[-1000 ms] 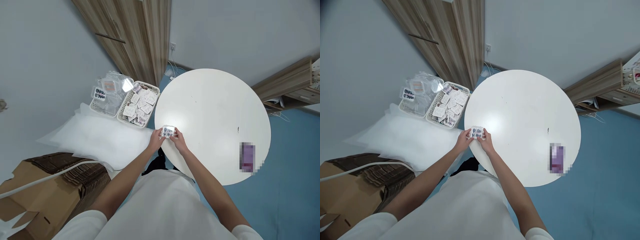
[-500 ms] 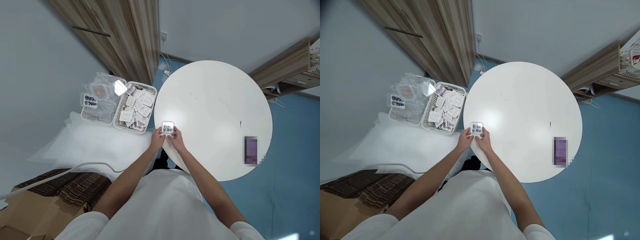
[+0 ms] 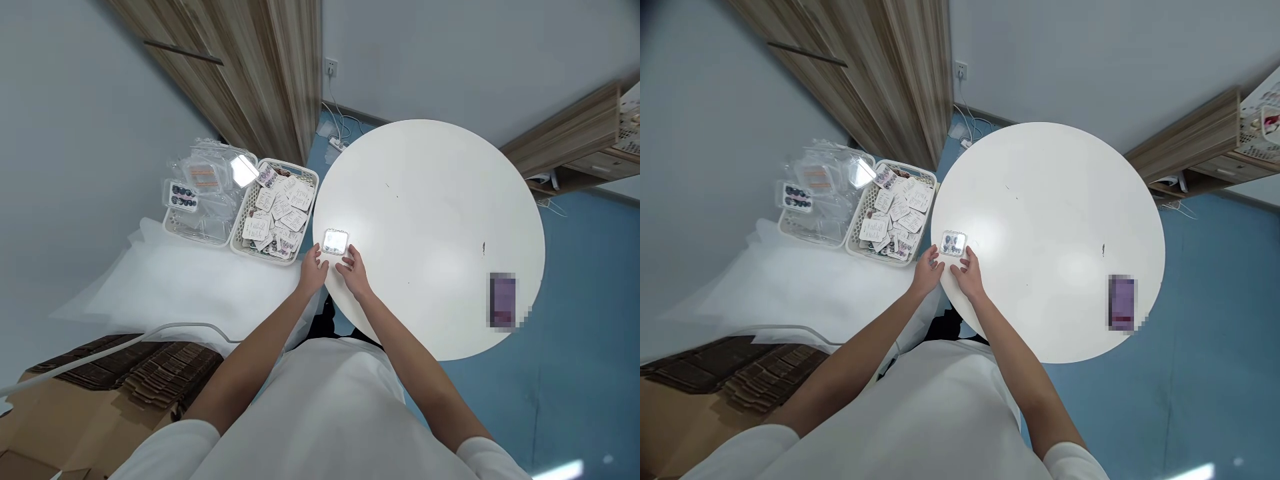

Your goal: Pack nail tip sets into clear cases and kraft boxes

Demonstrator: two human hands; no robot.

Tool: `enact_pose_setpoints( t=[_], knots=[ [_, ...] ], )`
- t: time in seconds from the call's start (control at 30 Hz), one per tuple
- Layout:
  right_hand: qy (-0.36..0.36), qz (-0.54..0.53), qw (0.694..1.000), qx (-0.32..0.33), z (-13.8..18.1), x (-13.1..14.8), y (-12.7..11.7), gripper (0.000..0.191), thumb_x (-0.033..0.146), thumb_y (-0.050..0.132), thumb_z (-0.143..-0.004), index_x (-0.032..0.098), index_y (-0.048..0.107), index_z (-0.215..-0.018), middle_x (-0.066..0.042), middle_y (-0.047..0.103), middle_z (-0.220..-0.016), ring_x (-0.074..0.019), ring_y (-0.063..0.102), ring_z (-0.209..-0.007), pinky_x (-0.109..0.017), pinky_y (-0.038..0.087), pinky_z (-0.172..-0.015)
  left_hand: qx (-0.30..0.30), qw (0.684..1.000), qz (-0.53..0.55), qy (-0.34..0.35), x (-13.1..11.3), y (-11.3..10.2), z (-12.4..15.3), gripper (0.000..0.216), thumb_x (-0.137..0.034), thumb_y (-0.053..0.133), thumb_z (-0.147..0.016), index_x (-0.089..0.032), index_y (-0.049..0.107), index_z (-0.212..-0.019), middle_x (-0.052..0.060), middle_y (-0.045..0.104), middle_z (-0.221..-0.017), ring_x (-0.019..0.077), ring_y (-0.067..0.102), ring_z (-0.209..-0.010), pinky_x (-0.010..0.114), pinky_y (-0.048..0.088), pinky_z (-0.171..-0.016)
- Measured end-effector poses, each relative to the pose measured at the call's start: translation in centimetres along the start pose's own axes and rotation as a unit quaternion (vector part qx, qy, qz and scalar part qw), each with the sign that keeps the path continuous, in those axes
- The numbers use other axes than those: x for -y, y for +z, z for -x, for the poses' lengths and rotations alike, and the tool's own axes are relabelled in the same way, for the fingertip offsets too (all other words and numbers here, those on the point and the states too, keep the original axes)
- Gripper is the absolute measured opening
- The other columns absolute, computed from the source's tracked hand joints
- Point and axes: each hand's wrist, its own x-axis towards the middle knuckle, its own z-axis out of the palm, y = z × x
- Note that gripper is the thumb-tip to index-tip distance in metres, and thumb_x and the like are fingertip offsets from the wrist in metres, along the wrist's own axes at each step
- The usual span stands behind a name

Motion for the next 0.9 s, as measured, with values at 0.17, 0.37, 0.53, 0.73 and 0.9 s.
enact_pose_setpoints(
  t=[0.17,0.37,0.53,0.73,0.9],
  knots=[
    [-0.001,0.006,1.0,0.006,1.0,-0.6,-0.6,0.071,0.033,0.055,-0.07,0.032,0.021,-0.132,-0.003,0.026,-0.138,-0.0186,0.041,-0.112,-0.035,0.04,-0.09,-0.008,1.0,-0.003,-0.006,0.2,0.5,1.1,0.055,-0.019,0.05,-0.077,-0.02,0.03,-0.128,0.011,0.036,-0.131,0.0191,0.041,-0.116,0.034,0.039,-0.092],
    [0.01,0.017,0.999,0.039,3.6,-1.4,-2.4,0.067,0.034,0.055,-0.07,0.031,0.026,-0.13,-0.002,0.026,-0.138,-0.0182,0.043,-0.109,-0.034,0.042,-0.088,-0.031,0.999,0.006,-0.018,0.7,1.3,3.6,0.053,-0.022,0.05,-0.078,-0.02,0.031,-0.128,0.011,0.038,-0.13,0.0203,0.04,-0.116,0.035,0.039,-0.092],
    [0.016,0.042,0.997,0.066,6.0,-1.9,-4.3,0.061,0.034,0.052,-0.07,0.027,0.032,-0.127,-0.006,0.033,-0.134,-0.017,0.051,-0.098,-0.033,0.044,-0.084,-0.071,0.997,-0.011,-0.013,1.2,1.2,7.8,0.048,-0.024,0.052,-0.077,-0.019,0.039,-0.123,0.011,0.042,-0.125,0.0207,0.042,-0.114,0.035,0.041,-0.091],
    [-0.011,0.061,0.992,0.112,7.4,-3.2,-6.0,0.056,0.033,0.05,-0.07,0.024,0.037,-0.124,-0.008,0.045,-0.123,-0.0149,0.055,-0.084,-0.035,0.044,-0.081,-0.122,0.99,-0.034,-0.053,3.0,0.5,14.3,0.039,-0.031,0.052,-0.077,-0.02,0.048,-0.114,0.01,0.05,-0.118,0.0216,0.046,-0.11,0.035,0.045,-0.085],
    [-0.027,0.056,0.982,0.177,8.2,-4.0,-5.9,0.045,0.032,0.05,-0.07,0.021,0.046,-0.114,-0.007,0.054,-0.107,-0.0141,0.056,-0.078,-0.033,0.046,-0.076,-0.156,0.981,-0.064,-0.09,3.8,-0.1,18.7,0.038,-0.034,0.05,-0.077,-0.022,0.049,-0.112,0.009,0.051,-0.117,0.0218,0.047,-0.109,0.034,0.045,-0.083]
  ],
)
